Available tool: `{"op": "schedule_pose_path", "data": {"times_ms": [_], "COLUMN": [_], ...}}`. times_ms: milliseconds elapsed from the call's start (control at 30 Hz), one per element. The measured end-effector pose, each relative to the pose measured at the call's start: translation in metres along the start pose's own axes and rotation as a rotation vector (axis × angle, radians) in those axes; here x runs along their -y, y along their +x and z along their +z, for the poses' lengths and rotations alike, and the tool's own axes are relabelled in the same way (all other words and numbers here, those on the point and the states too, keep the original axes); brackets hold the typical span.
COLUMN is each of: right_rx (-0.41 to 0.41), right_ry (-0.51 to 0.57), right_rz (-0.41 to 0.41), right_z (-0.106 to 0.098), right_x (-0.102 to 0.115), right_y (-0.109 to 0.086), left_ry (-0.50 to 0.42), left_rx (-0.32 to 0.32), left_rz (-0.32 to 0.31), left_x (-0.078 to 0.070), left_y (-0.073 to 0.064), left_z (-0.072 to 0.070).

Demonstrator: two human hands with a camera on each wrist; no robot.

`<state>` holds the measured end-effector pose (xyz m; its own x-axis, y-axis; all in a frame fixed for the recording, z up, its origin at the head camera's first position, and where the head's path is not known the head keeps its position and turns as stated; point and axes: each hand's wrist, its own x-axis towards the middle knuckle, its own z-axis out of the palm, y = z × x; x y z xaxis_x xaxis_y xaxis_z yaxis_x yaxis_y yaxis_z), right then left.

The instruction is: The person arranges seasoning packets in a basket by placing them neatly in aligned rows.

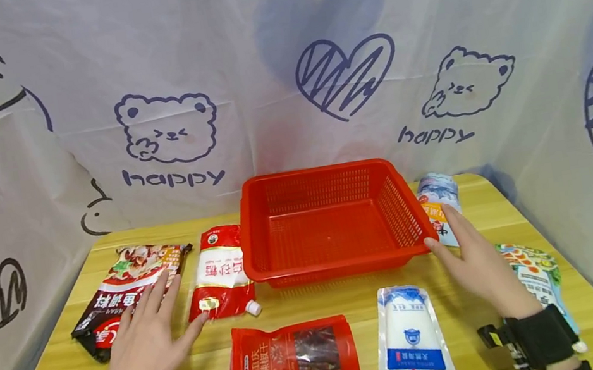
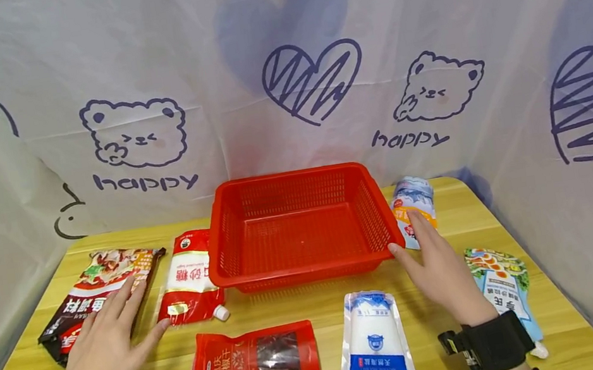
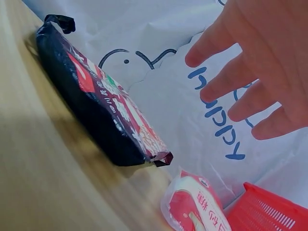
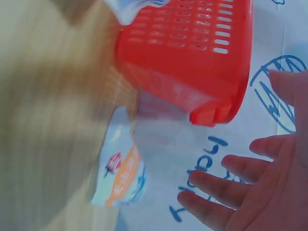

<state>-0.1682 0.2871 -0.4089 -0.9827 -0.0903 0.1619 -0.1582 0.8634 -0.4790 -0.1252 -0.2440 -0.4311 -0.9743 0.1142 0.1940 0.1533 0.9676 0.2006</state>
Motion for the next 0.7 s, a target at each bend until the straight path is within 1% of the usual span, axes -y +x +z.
{"op": "schedule_pose_path", "data": {"times_ms": [167, 267, 400, 567, 700], "right_rx": [0.028, 0.046, 0.078, 0.117, 0.133], "right_ry": [0.015, 0.026, 0.046, 0.038, 0.044], "right_rz": [-0.006, -0.028, -0.039, -0.016, 0.014], "right_z": [0.001, 0.003, 0.007, 0.012, 0.018], "right_x": [0.009, 0.012, 0.014, 0.016, 0.018], "right_y": [0.022, 0.035, 0.049, 0.063, 0.071], "left_ry": [-0.001, -0.002, 0.021, 0.064, 0.087], "left_rx": [-0.002, 0.014, 0.042, 0.063, 0.102], "left_rz": [0.006, 0.010, 0.023, 0.050, 0.054], "left_x": [0.005, 0.010, 0.018, 0.030, 0.041], "left_y": [0.006, 0.013, 0.023, 0.035, 0.048], "left_z": [-0.007, -0.011, -0.015, -0.016, -0.012]}}
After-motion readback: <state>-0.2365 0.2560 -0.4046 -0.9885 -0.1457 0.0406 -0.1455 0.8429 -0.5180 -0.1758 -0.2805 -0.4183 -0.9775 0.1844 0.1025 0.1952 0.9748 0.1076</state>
